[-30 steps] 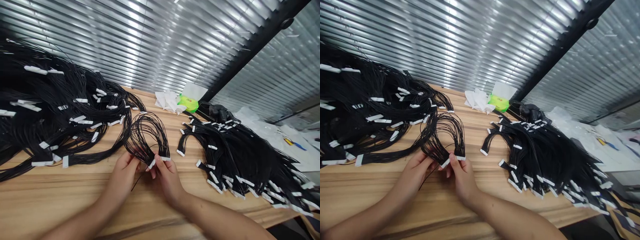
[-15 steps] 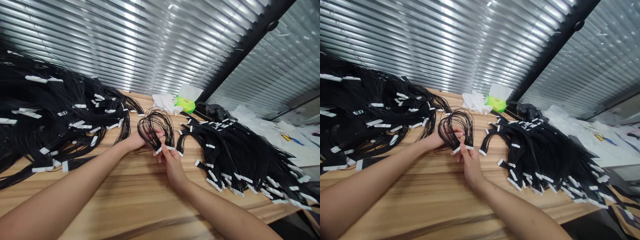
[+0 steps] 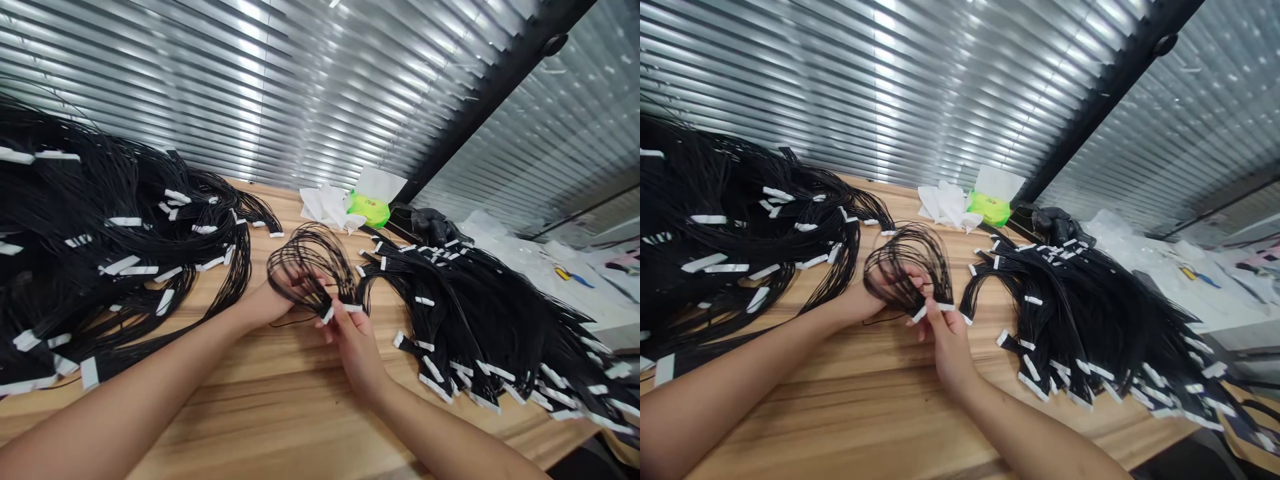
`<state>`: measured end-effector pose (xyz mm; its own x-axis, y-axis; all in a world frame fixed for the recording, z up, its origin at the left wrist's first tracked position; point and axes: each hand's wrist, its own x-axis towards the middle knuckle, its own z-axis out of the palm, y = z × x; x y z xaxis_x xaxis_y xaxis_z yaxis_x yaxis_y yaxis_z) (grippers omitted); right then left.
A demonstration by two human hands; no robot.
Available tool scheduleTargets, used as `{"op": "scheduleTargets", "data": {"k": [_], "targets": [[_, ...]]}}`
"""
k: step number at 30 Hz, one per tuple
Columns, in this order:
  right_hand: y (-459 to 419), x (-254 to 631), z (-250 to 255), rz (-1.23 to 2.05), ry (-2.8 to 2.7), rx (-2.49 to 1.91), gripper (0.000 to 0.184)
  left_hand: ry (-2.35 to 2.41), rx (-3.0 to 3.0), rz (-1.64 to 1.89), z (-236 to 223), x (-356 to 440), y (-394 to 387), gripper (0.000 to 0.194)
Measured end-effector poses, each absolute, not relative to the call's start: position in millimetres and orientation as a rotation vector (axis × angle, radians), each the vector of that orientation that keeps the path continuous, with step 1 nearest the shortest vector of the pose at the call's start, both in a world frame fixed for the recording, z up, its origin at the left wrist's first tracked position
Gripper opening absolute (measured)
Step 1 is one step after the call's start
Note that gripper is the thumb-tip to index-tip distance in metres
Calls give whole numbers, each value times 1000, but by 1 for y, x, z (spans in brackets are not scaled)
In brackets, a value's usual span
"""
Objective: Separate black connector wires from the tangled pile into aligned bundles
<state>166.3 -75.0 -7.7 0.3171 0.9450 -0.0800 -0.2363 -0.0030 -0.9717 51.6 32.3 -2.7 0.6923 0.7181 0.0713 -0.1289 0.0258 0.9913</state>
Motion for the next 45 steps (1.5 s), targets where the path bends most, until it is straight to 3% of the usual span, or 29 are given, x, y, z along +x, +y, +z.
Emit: {"op": "scheduleTargets", "data": {"k": [4, 9, 26, 45], "targets": [[-64, 181, -8, 896, -677, -1233, 36, 703, 1596, 797, -1, 48, 31, 26], [-60, 185, -11, 879, -678, -1231, 36, 889, 1918, 948, 7, 40, 22, 26], [-62, 182, -8, 860, -836, -1322, 43, 754, 2547, 1126, 7, 39, 22, 24], [-58, 177, -6, 915, -777, -1343, 55, 641, 2709, 1187, 6, 31, 27, 18]]}}
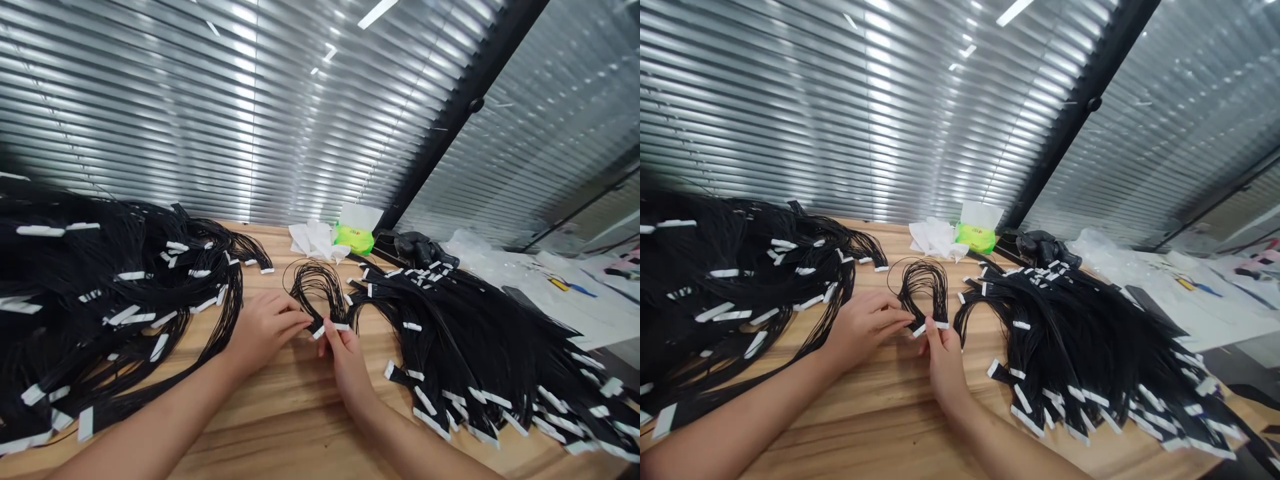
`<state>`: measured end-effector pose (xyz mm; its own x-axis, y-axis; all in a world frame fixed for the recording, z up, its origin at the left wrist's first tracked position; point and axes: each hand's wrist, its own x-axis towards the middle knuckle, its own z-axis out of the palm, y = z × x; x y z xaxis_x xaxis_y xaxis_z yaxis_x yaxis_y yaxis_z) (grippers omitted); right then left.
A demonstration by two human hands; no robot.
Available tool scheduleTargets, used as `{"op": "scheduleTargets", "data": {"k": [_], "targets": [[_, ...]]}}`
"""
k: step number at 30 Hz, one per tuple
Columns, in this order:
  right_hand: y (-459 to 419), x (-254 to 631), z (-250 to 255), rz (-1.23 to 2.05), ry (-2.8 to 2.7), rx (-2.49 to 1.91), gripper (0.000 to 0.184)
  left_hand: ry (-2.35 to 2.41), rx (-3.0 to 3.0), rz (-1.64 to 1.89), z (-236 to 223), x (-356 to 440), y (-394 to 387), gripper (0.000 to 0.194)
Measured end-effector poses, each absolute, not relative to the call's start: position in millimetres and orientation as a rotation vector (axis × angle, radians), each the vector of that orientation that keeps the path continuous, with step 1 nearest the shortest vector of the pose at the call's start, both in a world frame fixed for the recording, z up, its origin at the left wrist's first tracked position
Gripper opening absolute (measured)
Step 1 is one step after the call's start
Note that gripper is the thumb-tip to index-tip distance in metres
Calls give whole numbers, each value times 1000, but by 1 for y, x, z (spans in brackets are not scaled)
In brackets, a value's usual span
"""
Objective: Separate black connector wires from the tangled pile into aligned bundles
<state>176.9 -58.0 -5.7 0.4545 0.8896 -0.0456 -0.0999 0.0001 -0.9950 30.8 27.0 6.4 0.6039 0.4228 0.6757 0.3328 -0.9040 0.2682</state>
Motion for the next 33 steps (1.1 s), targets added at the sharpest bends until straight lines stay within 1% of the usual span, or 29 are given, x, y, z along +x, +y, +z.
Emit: {"op": "scheduleTargets", "data": {"k": [5, 13, 17, 25, 28, 31, 33], "targets": [[-54, 174, -10, 921, -754, -1321, 53, 632, 2774, 1105, 8, 29, 26, 21], [-48, 176, -17, 935, -850, -1309, 58, 647, 2738, 758, 13, 30, 27, 24], [-44, 176, -22, 914, -895, -1283, 55, 613, 2782, 726, 17, 26, 32, 26], [-40, 169, -23, 869, -873, -1290, 51, 636, 2775, 635, 13, 25, 36, 22], [-38, 166, -25, 831, -845, -1311, 49, 707, 2888, 667, 10, 28, 34, 20], [-32, 162, -26, 797, -809, -1314, 48, 778, 2977, 792, 9, 28, 34, 19], [-26, 159, -24, 789, -800, -1296, 50, 828, 2968, 903, 10, 27, 35, 23]]}}
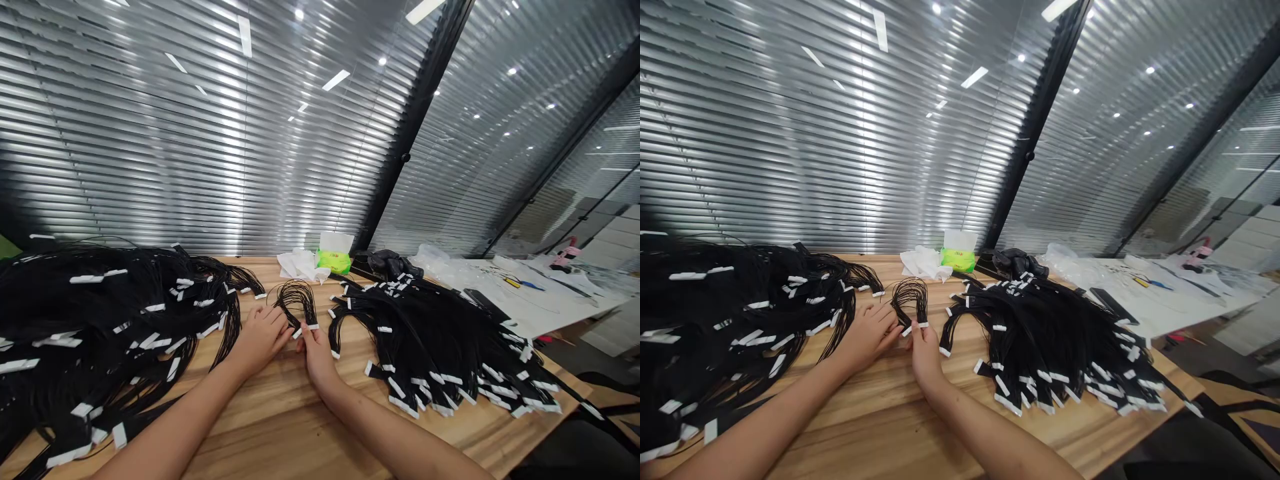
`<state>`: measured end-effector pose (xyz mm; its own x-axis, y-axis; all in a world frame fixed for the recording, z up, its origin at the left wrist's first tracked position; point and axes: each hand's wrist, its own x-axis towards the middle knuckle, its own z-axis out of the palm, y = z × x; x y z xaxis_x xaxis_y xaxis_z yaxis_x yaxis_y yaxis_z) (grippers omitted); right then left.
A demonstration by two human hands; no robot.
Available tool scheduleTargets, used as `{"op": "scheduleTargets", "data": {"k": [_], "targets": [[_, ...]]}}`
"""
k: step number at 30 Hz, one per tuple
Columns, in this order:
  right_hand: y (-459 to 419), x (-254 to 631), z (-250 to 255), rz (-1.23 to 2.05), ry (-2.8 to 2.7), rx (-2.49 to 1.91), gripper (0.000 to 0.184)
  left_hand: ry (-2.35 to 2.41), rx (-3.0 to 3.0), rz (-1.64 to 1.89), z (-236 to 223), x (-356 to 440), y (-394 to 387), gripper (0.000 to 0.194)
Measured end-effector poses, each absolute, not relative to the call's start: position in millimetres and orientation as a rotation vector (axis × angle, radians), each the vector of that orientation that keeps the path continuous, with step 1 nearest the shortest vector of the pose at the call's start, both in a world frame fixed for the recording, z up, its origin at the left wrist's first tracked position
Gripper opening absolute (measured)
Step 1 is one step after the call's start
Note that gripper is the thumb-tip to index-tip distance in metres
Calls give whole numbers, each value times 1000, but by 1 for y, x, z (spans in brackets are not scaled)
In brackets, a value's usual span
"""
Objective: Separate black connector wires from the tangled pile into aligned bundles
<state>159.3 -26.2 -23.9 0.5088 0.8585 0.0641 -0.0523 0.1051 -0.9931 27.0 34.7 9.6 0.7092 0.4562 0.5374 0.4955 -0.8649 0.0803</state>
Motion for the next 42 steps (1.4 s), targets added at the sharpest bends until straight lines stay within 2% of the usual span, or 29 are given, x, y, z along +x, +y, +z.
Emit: {"op": "scheduleTargets", "data": {"k": [3, 10, 16, 21, 28, 37, 42], "targets": [[-19, 158, -20, 816, -769, -1224, 53, -873, -2828, -953, 9, 24, 36, 32], [-18, 165, -21, 921, -641, -1116, 55, -1237, -3012, -989, 4, 24, 40, 40], [-21, 164, -18, 992, -578, -1067, 54, -1294, -3043, -1094, 3, 25, 46, 31], [-28, 157, -9, 1170, -499, -899, 53, -1225, -3191, -1411, -1, 25, 52, 33], [-34, 152, -5, 1279, -514, -805, 44, -1415, -3215, -1983, -8, 29, 56, 33], [-38, 149, -2, 1358, -594, -797, 41, -1335, -2819, -2127, -1, 24, 49, 10], [-41, 147, -1, 1410, -639, -782, 42, -1364, -2731, -2504, -3, 25, 52, 28]]}}
